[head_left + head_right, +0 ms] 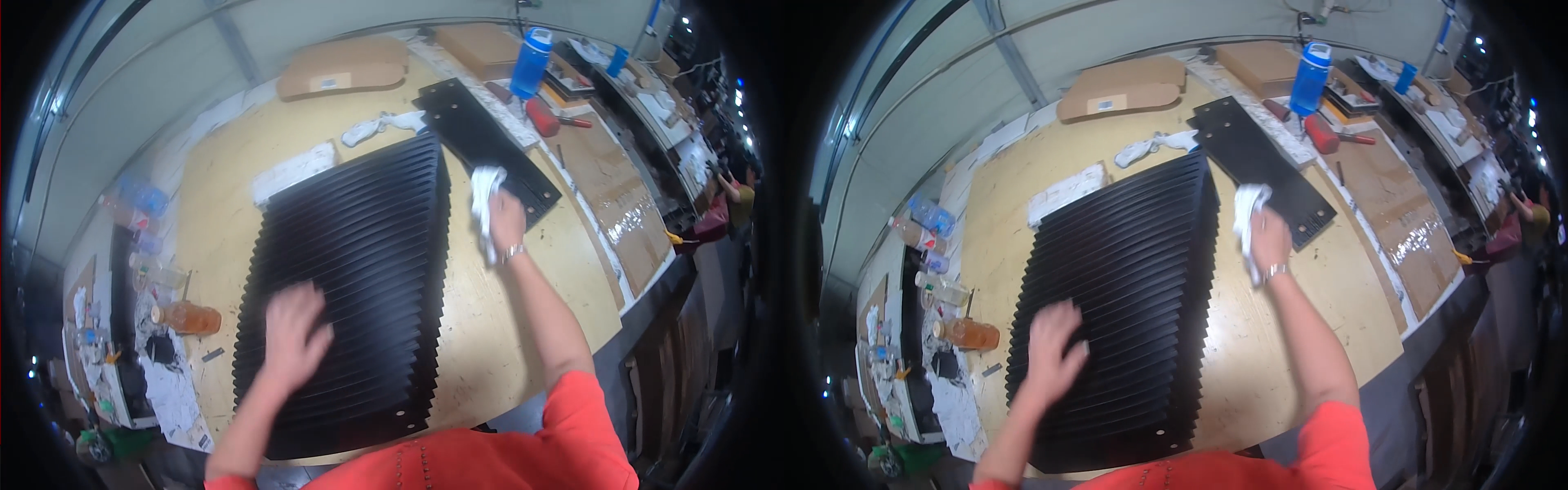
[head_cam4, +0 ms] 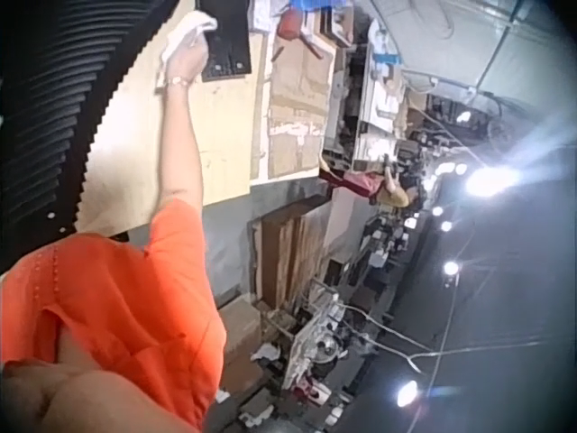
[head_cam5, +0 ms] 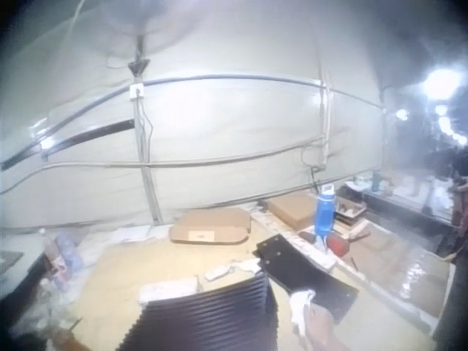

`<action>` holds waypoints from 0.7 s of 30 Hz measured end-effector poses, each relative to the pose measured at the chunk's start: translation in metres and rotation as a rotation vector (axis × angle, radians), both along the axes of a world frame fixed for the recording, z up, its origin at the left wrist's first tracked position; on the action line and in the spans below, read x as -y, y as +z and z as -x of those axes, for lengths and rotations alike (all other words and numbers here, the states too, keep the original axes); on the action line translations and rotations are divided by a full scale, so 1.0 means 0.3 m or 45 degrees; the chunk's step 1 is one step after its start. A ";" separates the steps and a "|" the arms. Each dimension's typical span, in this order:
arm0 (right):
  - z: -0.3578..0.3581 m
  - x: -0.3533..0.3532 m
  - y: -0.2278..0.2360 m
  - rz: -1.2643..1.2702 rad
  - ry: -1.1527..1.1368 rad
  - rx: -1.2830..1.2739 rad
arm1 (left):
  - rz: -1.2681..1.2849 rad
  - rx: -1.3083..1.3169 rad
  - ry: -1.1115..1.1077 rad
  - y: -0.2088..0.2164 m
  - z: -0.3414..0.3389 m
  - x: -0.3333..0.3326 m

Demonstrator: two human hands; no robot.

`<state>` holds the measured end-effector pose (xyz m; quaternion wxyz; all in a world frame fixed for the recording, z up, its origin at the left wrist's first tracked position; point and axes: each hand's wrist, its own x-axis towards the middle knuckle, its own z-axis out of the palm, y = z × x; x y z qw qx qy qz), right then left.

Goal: The person is cleaning and inspecting black accordion-style bellows covers on a work table using a cloth and a solvent.

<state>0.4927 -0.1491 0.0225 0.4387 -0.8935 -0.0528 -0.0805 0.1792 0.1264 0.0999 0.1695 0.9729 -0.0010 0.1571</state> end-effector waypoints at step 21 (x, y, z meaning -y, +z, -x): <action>-0.274 -0.381 -0.102 0.215 0.076 -0.170 | -0.244 -0.302 0.465 -0.139 -0.556 -0.245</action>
